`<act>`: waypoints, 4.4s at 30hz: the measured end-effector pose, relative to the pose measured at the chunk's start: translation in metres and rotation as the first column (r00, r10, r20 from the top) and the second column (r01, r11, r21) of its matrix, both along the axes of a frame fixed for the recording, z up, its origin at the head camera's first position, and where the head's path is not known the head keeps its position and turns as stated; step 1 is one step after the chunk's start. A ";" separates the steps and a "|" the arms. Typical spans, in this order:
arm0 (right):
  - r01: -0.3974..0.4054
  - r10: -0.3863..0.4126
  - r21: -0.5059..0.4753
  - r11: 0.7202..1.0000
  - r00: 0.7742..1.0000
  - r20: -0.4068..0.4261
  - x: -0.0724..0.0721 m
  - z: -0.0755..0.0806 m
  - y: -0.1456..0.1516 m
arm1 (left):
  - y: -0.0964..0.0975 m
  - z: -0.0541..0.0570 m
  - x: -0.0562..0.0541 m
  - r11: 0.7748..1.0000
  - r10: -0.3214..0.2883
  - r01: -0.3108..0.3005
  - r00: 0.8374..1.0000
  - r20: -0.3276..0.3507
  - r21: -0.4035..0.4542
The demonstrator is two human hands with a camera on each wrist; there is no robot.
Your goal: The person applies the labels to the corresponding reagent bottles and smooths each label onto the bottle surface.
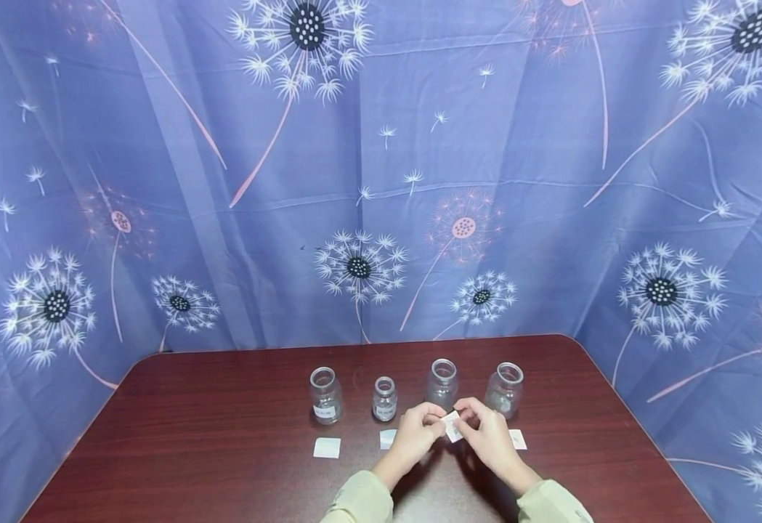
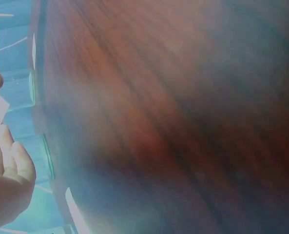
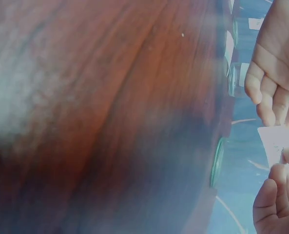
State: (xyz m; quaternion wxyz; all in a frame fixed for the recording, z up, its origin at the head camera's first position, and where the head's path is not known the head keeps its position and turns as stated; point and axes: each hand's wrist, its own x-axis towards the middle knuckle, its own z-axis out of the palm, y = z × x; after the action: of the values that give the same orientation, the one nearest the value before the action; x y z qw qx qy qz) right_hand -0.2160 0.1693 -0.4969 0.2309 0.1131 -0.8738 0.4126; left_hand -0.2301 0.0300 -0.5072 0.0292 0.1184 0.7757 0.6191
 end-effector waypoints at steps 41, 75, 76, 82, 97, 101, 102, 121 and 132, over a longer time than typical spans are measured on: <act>0.049 -0.033 0.179 0.983 0.995 -0.091 -0.004 -0.009 0.006 | 0.002 -0.001 -0.002 0.999 -0.014 0.015 1.000 0.012 -0.040; -0.114 0.150 0.196 0.974 0.972 -0.180 0.000 -0.011 0.010 | -0.003 0.000 -0.004 0.994 -0.098 0.104 0.987 0.130 -0.037; -0.120 0.155 0.194 0.974 0.971 -0.180 0.000 -0.011 0.010 | -0.003 0.000 -0.004 0.994 -0.098 0.103 0.987 0.131 -0.037; -0.138 0.169 0.171 0.976 0.968 -0.183 0.000 -0.013 0.011 | -0.002 -0.001 -0.004 0.995 -0.095 0.098 0.986 0.136 -0.015; -0.141 0.172 0.156 0.978 0.965 -0.200 -0.002 -0.010 0.010 | -0.003 0.006 -0.001 0.991 -0.124 0.115 0.983 0.137 0.067; -0.138 0.168 0.160 0.977 0.967 -0.190 -0.002 -0.008 0.010 | -0.001 0.006 -0.002 0.992 -0.105 0.097 0.989 0.103 0.081; -0.136 0.166 0.162 0.977 0.968 -0.188 -0.002 -0.008 0.010 | -0.001 0.006 -0.003 0.993 -0.097 0.090 0.991 0.093 0.078; -0.151 0.152 0.021 0.988 0.987 -0.058 -0.002 0.002 0.022 | -0.003 0.006 -0.004 0.988 -0.058 0.044 0.995 -0.087 -0.150; -0.084 0.083 -0.005 0.996 0.995 -0.058 -0.005 0.004 0.033 | 0.002 0.004 -0.003 0.978 -0.029 -0.005 0.987 -0.158 -0.209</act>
State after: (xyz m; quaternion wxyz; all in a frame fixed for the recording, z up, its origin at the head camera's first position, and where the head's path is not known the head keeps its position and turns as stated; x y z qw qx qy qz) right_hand -0.2212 0.2025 -0.4926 0.2389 0.1606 -0.8597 0.4219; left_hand -0.2333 0.0320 -0.5029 -0.0170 0.1687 0.8356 0.5225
